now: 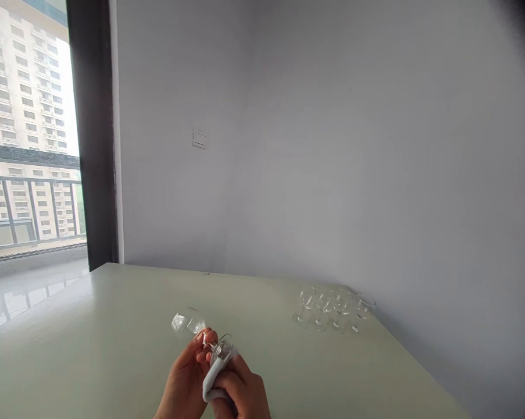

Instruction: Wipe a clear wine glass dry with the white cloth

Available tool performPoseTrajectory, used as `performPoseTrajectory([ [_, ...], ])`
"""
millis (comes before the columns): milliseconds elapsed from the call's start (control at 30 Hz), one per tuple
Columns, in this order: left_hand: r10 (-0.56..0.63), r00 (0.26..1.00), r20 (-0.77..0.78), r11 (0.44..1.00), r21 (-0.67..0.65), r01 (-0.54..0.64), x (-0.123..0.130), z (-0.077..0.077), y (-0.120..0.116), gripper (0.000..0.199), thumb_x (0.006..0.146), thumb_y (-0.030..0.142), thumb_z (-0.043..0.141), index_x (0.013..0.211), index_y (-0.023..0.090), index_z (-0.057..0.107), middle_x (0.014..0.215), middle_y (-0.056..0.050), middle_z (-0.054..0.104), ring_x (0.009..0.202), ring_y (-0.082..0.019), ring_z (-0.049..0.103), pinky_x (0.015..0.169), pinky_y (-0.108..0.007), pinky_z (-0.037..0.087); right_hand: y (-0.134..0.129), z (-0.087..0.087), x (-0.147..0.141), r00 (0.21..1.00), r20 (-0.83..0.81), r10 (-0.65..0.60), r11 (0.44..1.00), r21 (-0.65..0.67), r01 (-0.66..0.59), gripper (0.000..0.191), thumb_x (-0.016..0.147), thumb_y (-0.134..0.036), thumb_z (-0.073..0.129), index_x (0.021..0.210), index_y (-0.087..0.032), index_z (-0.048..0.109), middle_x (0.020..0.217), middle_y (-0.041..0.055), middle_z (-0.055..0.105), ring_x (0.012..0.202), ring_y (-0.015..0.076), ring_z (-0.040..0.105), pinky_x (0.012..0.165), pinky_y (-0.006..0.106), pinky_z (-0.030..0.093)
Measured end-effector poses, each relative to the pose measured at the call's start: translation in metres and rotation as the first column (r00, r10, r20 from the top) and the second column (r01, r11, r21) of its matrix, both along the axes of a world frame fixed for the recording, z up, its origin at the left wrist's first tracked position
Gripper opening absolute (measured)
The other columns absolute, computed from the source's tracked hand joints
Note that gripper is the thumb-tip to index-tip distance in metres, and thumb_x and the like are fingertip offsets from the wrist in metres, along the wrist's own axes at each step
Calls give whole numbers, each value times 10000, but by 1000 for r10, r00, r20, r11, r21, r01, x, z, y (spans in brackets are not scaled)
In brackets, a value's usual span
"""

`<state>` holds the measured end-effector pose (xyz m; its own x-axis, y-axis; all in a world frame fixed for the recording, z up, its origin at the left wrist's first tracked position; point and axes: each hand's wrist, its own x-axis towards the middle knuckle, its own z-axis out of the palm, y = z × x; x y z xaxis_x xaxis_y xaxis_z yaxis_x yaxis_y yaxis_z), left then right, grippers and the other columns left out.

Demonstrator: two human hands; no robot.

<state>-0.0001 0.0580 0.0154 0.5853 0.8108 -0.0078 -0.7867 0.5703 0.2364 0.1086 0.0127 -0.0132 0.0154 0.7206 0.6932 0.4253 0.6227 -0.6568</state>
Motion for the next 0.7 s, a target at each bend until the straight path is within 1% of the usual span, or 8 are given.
performPoseTrajectory([
  [67, 43, 999, 10, 999, -4, -43, -4, 1, 3, 74, 772, 104, 589, 750, 163, 551, 609, 55, 474, 488, -21, 477, 548, -143, 508, 3, -3, 5, 998, 23, -64, 997, -42, 65, 199, 793, -367, 518, 816, -263, 686, 782, 35, 617, 581, 148, 529, 524, 241, 364],
  [167, 114, 993, 20, 993, -14, -114, -7, 2, 5, 136, 725, 32, 603, 798, 137, 556, 720, 34, 534, 463, 12, 439, 533, -122, 520, 5, 2, 17, 951, -251, -181, 970, -205, 131, 181, 777, -357, 546, 693, -209, 607, 630, -19, 475, 555, 123, 412, 532, 225, 323],
  [200, 118, 993, 19, 993, -18, -118, -7, 2, 5, 145, 717, 31, 612, 807, 132, 559, 715, 33, 532, 457, 13, 434, 523, -119, 522, 5, 5, 20, 906, -376, -194, 957, -275, 91, 208, 777, -382, 555, 688, -198, 592, 606, -30, 437, 552, 118, 379, 528, 220, 313],
  [267, 114, 993, 17, 993, -29, -113, -6, 2, 4, 146, 704, 31, 628, 795, 124, 562, 692, 37, 522, 446, 16, 426, 509, -118, 524, 5, 12, 23, 774, -612, -162, 931, -354, -85, 259, 753, -441, 588, 744, -183, 607, 594, -35, 432, 559, 115, 363, 531, 216, 313],
  [333, 88, 996, 6, 996, -34, -88, -2, 0, 2, 128, 707, 32, 630, 771, 120, 564, 687, 38, 520, 444, 20, 424, 511, -119, 525, 6, 16, 21, 614, -786, -74, 900, -317, -299, 317, 701, -472, 637, 807, -174, 633, 605, -22, 484, 574, 122, 404, 541, 220, 331],
  [400, 60, 998, -21, 998, -28, -61, 1, -3, 0, 97, 733, 37, 612, 765, 118, 570, 692, 38, 521, 446, 24, 427, 509, -115, 519, 7, 16, 16, 501, -865, 31, 861, -231, -454, 349, 637, -473, 690, 802, -168, 651, 600, -10, 523, 569, 132, 451, 552, 232, 352],
  [500, 84, 990, -111, 996, -12, -86, 5, -7, -1, 80, 757, 45, 596, 803, 110, 590, 697, 32, 530, 449, 23, 432, 486, -110, 500, 8, 11, 9, 459, -879, 128, 810, -174, -560, 368, 585, -469, 729, 770, -157, 664, 567, -3, 546, 522, 136, 483, 556, 250, 367],
  [700, 165, 953, -256, 986, 36, -161, 4, -7, 1, 173, 699, 102, 692, 848, 129, 610, 721, 38, 543, 452, 22, 421, 493, -127, 491, 7, 11, 14, 396, -912, 110, 745, -188, -640, 280, 648, -378, 726, 779, -137, 665, 566, 0, 566, 530, 113, 497, 533, 208, 361],
])
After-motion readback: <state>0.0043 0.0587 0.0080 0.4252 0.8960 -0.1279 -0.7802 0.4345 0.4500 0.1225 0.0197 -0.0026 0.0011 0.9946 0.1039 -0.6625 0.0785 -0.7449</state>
